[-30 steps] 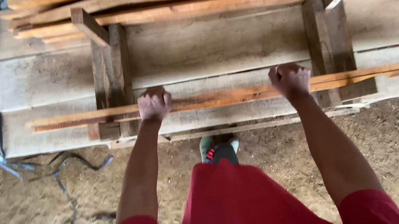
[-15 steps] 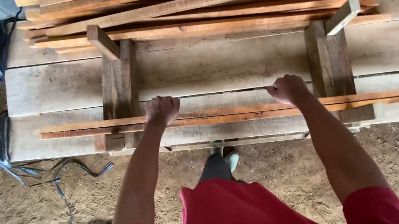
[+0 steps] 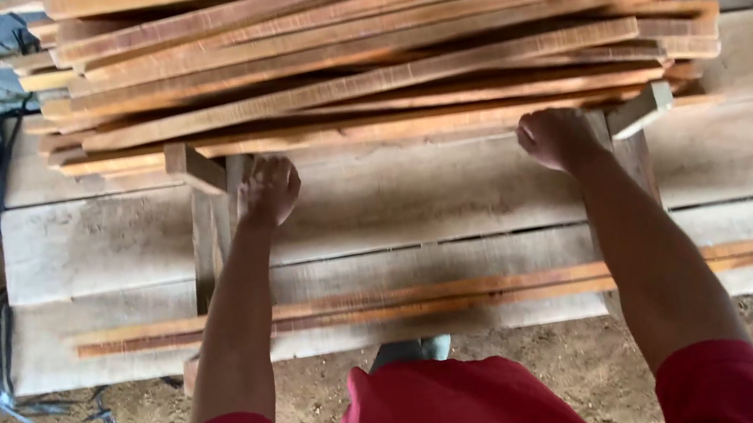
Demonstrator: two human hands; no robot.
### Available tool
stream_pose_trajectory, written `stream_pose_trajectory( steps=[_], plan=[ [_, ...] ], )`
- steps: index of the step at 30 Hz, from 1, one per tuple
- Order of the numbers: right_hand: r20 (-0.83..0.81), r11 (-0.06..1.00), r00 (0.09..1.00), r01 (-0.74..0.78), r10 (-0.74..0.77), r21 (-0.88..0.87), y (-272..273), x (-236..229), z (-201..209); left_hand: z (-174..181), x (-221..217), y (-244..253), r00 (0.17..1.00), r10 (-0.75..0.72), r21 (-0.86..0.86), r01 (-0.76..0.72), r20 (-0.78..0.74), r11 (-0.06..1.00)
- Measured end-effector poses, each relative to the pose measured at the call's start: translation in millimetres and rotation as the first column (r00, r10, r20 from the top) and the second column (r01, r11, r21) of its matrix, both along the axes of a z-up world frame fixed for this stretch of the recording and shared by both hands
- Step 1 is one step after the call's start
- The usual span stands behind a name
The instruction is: Sorting and arranging thin wooden slats on a workbench in a workshop.
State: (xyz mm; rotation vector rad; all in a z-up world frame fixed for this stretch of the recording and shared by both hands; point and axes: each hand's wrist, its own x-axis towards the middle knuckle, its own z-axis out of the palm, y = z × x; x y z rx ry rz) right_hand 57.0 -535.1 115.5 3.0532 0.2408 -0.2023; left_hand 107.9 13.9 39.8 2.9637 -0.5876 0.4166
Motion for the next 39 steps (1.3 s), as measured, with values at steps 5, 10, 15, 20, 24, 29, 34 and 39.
stream_pose_trajectory(
  steps=[5,10,15,20,24,29,34,39],
  plan=[
    [0.197,0.988,0.968,-0.149,0.155,-0.044,-1.2,65.3,31.8,38.4,76.5,3.5,0.988,-0.068,-0.017,0.071,0.142,0.997],
    [0.434,0.94,0.835,-0.324,0.339,-0.11,-12.6,134.4,25.8,39.9,151.3,4.3,0.939,-0.096,0.039,0.087,0.33,0.995],
    [0.43,0.952,0.85,-0.291,0.303,-0.097,-27.0,196.5,-1.7,45.7,212.2,-6.8,0.952,-0.113,0.03,0.109,0.285,0.994],
    [0.316,0.951,0.91,-0.303,0.268,0.066,-16.0,243.2,14.7,51.8,237.4,-35.5,0.986,-0.021,-0.037,0.015,-0.168,0.999],
    [0.06,0.953,0.998,-0.001,-0.019,0.304,8.1,258.7,18.4,41.2,237.5,-60.9,0.903,0.221,0.08,-0.206,-0.368,0.975],
    [0.295,0.994,0.955,-0.053,0.021,0.101,13.5,262.7,7.6,15.7,230.8,-56.0,0.986,0.168,0.047,-0.169,0.018,0.985],
    [0.396,0.989,0.917,-0.107,0.058,0.103,0.0,262.1,-11.3,8.9,233.6,-46.0,0.989,0.132,0.244,-0.143,0.058,0.959],
    [0.306,0.979,0.934,-0.151,0.186,-0.134,-17.9,248.3,-31.9,-22.7,204.5,-28.0,0.981,-0.051,0.25,0.002,0.189,0.968]
  ],
)
